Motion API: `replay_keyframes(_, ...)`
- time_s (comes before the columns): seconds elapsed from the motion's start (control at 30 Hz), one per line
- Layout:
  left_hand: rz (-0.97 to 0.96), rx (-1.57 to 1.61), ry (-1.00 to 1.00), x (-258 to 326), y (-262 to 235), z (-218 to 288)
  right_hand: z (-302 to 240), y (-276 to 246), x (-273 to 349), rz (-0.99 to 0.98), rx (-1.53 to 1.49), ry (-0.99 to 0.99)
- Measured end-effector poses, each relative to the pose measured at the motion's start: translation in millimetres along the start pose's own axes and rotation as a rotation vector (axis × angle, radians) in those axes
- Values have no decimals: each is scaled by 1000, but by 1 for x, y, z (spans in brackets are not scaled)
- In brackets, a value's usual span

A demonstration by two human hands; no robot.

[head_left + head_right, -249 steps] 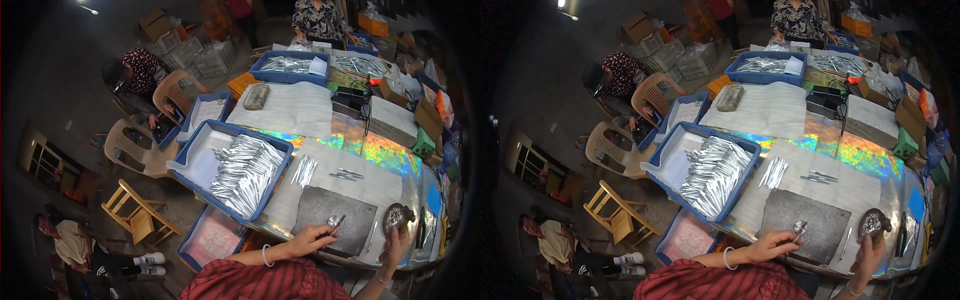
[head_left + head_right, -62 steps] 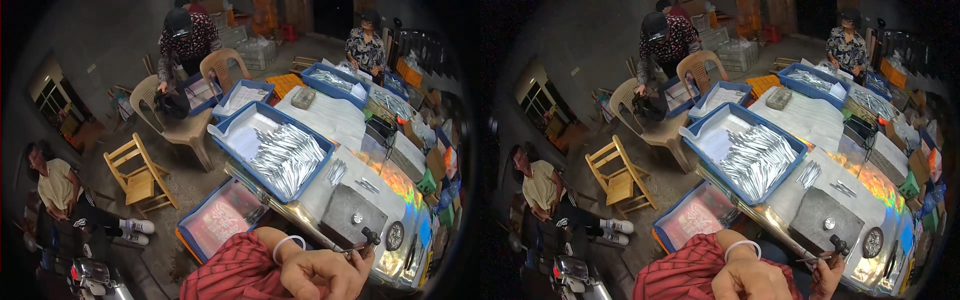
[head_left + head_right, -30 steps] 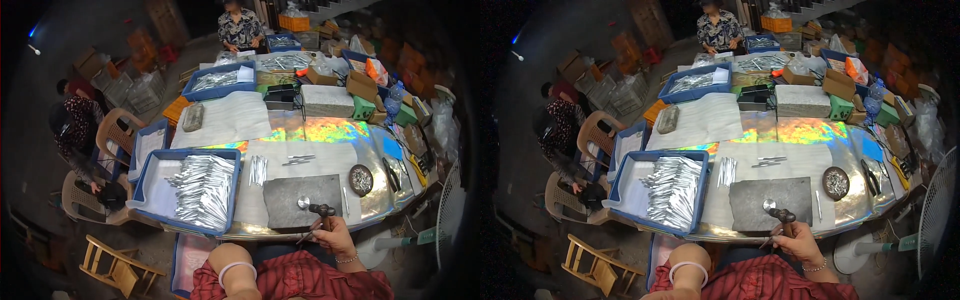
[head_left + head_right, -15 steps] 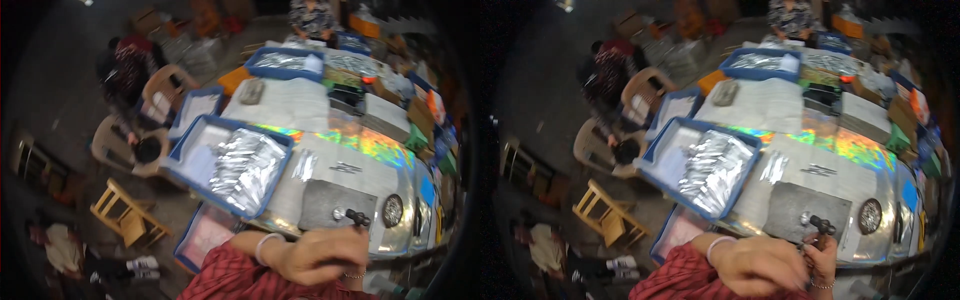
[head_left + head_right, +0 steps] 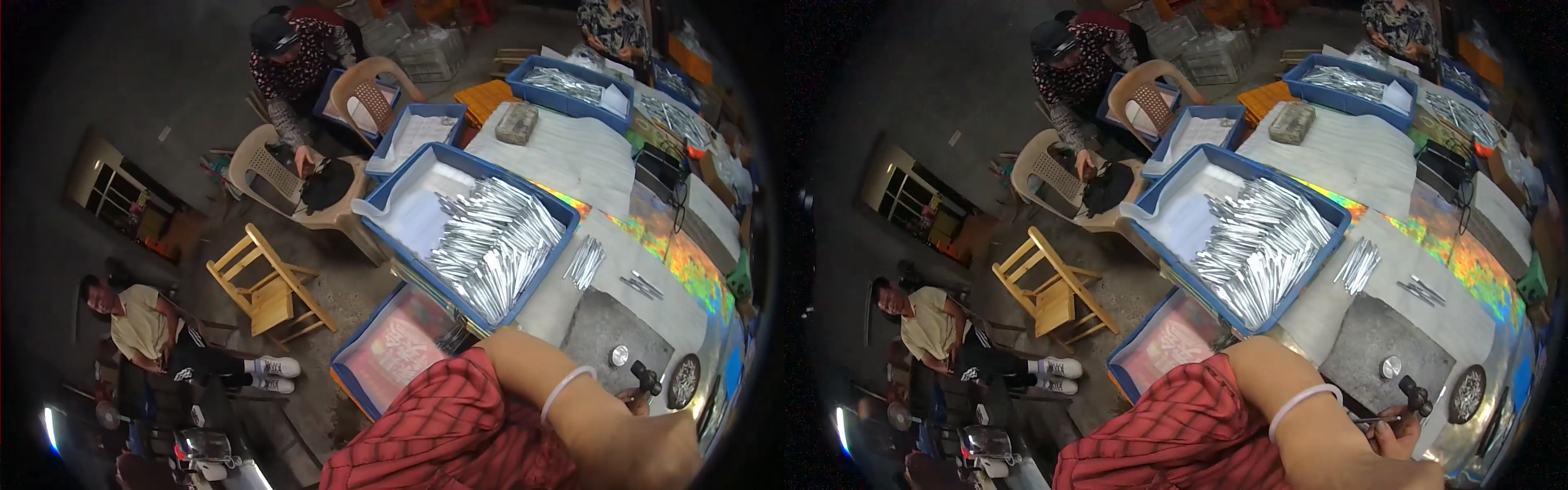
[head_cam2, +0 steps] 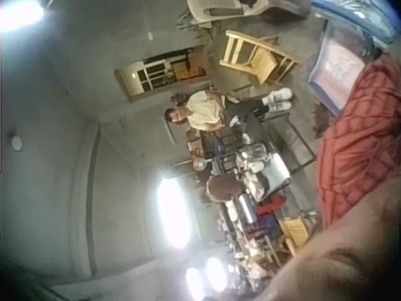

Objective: The worker uses a hammer to assemble small metal pins into metal strips on a workbench block.

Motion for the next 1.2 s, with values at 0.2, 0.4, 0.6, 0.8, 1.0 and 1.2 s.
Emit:
replay_keyframes(0.2, -524, -133, -150, 67, 13, -18, 35, -35, -4, 251, 102, -272)
replay_keyframes(0.4, -109, -406, -783, 146, -27, -39, -33, 36, 12, 63, -268, -91)
replay_keyframes(0.6, -245, -405, -981, 179, -15, -44, -33, 37, -1, 45, -163, -69)
replay_keyframes(0.8, -283, -286, -1100, 183, -20, -53, -39, 37, -3, 57, -166, -8)
replay_keyframes(1.0, -398, -305, -1218, 195, -24, -51, -35, 34, -4, 93, -251, -27)
replay_keyframes(1.2, -14, 149, -1538, 195, -34, -53, -38, 15, -4, 176, -296, -70)
Point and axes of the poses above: each hand's wrist, its own x-axis away from the middle knuckle, its own y-axis out of the palm, z = x × y, the point moved 1 cm from there along -x, towards the middle knuckle, and after that the axes turned 9 degrees about -x, right-handed, at the moved point
